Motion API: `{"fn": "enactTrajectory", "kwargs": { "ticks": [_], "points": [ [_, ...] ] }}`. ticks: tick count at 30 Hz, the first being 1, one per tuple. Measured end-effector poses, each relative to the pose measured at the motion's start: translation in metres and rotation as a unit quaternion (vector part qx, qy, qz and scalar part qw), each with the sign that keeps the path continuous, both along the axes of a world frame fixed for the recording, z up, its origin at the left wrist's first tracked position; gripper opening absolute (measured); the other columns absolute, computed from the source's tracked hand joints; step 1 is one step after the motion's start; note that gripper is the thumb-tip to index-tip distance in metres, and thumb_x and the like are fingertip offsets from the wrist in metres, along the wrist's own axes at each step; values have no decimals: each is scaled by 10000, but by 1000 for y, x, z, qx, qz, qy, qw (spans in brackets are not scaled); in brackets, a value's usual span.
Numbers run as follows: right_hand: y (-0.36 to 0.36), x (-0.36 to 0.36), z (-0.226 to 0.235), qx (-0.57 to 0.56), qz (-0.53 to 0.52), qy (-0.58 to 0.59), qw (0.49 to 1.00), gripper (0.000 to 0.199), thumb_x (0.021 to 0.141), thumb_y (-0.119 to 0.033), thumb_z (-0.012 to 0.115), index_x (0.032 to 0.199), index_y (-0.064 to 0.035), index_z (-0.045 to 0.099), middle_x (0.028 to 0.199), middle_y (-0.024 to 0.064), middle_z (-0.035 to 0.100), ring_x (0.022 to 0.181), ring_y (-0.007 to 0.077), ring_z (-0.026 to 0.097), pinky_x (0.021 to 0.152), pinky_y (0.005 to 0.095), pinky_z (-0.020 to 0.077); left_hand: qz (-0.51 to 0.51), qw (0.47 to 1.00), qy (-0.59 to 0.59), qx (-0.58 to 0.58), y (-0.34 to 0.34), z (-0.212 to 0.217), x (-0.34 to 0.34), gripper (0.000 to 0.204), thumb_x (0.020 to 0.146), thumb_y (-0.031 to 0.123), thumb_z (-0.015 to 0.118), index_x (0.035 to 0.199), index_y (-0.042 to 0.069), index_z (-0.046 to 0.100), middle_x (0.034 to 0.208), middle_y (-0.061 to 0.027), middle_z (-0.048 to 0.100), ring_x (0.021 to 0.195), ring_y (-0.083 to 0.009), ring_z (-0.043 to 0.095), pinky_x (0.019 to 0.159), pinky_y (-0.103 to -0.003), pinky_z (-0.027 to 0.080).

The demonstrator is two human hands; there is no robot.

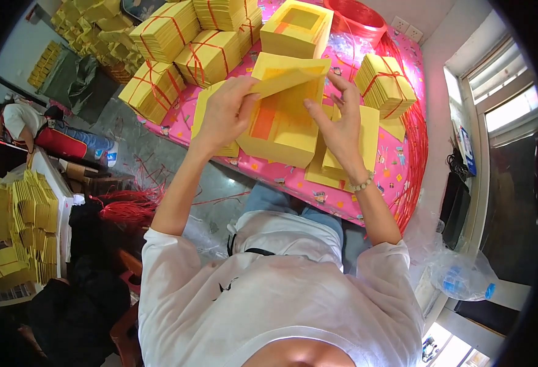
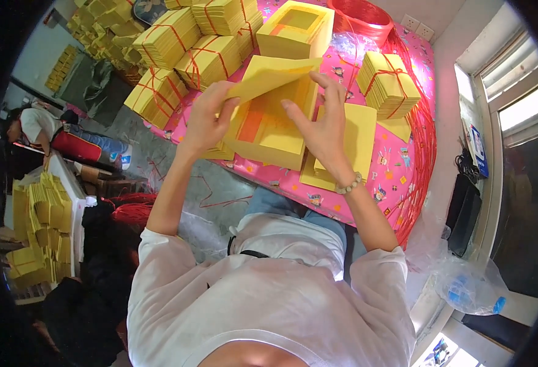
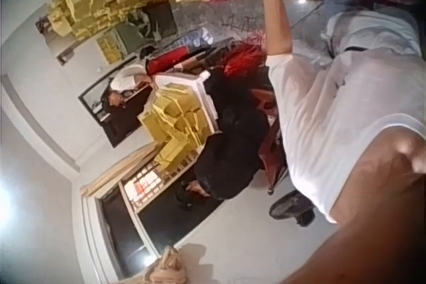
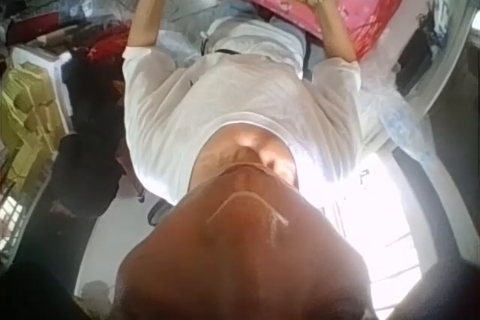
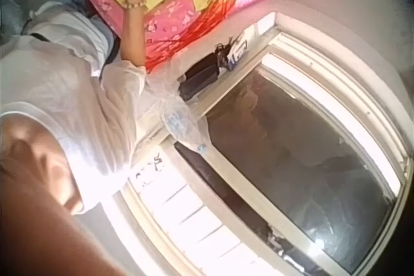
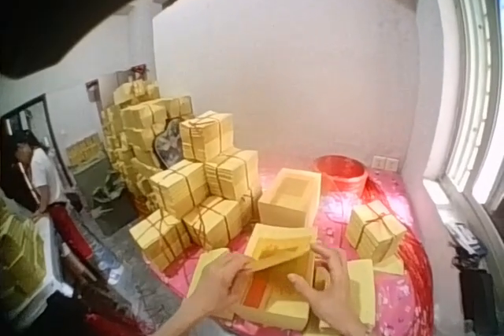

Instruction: The recorder is counting, aligning, and stacking large bundles of yellow paper products.

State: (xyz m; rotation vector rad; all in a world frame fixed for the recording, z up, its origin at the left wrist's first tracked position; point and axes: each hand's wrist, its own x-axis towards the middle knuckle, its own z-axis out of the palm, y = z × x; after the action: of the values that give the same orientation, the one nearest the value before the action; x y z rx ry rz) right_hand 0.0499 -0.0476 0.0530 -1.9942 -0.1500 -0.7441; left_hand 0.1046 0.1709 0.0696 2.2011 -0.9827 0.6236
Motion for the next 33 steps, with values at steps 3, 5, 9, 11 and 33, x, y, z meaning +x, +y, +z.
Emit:
{"fn": "enactTrajectory", "kwargs": {
  "ticks": [3,5,9,11,33],
  "points": [
    [-6,15,-11,115,42,72,990,798,728,-270,780,1344,-33,334,1339,155,384,1254,269,391,980,422,388,-30,981,162,-102,5,6,-1,243,847,20,564,1089,39,559,946,-95,621,904,-252,597,779,-309,464],
    [-7,21,-12,162,115,103,975,878,717,-277,792,1374,-32,264,1372,149,352,1294,271,348,1009,445,361,-212,856,355,-310,6,4,1,320,898,60,555,1210,7,505,1105,-61,609,1032,-161,574,878,-268,436],
    [-2,26,-12,208,247,73,943,890,714,-222,796,1387,-44,241,1375,135,369,1286,252,366,1022,407,355,-256,826,403,-299,6,-4,4,395,909,81,560,1276,-17,451,1202,-44,558,1101,-113,517,947,-278,407],
    [5,20,-5,273,323,137,896,858,717,-169,791,1383,-43,264,1328,111,432,1237,223,425,1010,362,374,-263,803,442,-302,0,-9,3,398,905,80,568,1277,-9,457,1209,-49,557,1111,-122,515,952,-280,400],
    [9,25,4,231,193,113,947,526,758,-136,740,1190,16,480,1079,104,611,975,166,598,836,295,496,-167,841,347,-379,-39,-21,19,353,789,11,683,1040,23,436,988,-69,565,927,-128,557,825,-263,457]
  ]
}}
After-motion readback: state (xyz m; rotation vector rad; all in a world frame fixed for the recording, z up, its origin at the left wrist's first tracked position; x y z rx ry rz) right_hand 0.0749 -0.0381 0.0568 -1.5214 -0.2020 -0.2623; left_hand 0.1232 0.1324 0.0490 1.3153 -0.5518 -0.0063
